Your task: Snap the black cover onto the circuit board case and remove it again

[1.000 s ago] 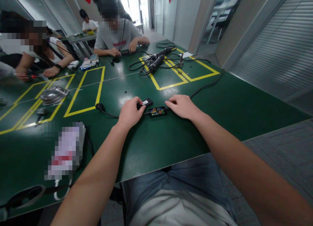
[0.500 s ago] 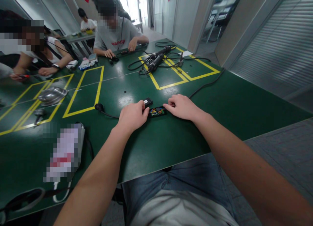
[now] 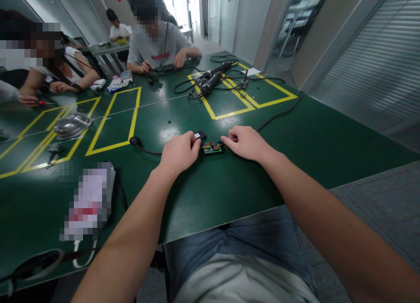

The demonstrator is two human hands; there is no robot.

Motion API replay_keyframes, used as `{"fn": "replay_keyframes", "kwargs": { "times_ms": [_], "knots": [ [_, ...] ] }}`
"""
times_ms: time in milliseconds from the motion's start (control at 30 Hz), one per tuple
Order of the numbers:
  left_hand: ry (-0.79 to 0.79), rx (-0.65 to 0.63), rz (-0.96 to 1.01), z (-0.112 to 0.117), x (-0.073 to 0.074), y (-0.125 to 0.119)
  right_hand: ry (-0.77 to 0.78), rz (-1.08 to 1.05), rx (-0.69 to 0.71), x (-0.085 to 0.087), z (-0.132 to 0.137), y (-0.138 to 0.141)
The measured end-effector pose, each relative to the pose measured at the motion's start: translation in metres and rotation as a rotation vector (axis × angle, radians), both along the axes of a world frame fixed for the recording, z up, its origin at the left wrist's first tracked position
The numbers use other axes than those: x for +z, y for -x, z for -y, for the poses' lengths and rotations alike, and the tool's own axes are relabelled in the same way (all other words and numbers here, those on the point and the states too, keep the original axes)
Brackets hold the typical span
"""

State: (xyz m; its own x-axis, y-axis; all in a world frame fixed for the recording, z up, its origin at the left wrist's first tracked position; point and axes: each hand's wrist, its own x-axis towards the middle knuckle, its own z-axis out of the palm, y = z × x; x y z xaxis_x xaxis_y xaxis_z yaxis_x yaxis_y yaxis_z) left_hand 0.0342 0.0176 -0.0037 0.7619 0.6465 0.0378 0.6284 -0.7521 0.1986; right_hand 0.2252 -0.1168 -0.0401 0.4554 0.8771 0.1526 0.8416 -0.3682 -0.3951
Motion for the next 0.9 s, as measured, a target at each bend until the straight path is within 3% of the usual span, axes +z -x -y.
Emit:
{"fn": "replay_keyframes", "kwargs": {
  "times_ms": [600,800,900],
  "knots": [
    [0.022,0.005,-0.064,0.001,-0.005,-0.002,0.045,0.095,-0.017,-0.011,-0.007,-0.002],
    [-0.045,0.023,0.186,-0.008,-0.014,0.000,-0.013,0.058,-0.023,-0.011,-0.006,-0.002],
    [0.019,0.034,0.282,-0.016,-0.021,0.000,-0.042,0.041,0.001,-0.011,-0.006,-0.003]
  ]
}}
